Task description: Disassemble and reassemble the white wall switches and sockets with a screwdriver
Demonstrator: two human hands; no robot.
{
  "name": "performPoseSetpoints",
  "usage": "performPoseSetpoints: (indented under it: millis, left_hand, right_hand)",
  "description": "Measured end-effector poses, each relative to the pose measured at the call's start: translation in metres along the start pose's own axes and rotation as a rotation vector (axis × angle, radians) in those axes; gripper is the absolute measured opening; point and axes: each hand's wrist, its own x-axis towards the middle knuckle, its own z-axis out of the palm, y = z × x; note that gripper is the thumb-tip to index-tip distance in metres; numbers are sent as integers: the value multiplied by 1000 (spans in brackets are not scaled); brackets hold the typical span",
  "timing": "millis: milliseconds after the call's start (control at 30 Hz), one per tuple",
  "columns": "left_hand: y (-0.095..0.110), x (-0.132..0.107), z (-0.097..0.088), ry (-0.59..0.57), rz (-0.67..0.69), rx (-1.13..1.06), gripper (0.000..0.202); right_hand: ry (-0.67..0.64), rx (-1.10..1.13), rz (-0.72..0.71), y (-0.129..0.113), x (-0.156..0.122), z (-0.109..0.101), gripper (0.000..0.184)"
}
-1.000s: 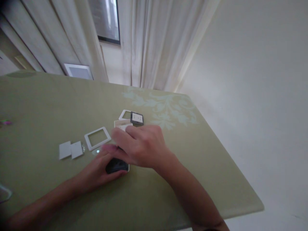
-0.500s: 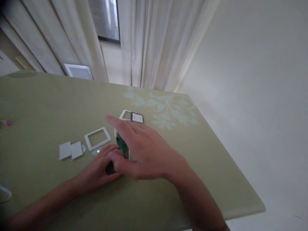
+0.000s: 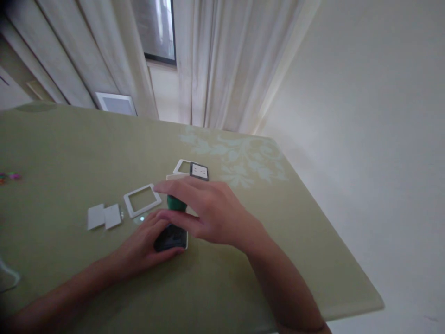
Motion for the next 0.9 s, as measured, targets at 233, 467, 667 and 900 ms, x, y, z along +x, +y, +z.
performPoseSetpoints:
  millis: [233,467,667,900]
  left_hand:
    - [2,-2,2,6,-50,9,62]
    - [0,-2,4,23,-41,37,70]
    - [2,-1,2,29,-46,6,64]
    - [2,-1,4,35,-56,30,66]
  right_hand:
    - [-78,-2,22,-12,0,-8,44]
    - [155,-206,15,1,0,2,26]
    - [-89,71,46,-8,0,-9,55]
    - [14,92,20,-2,0,-5,21]
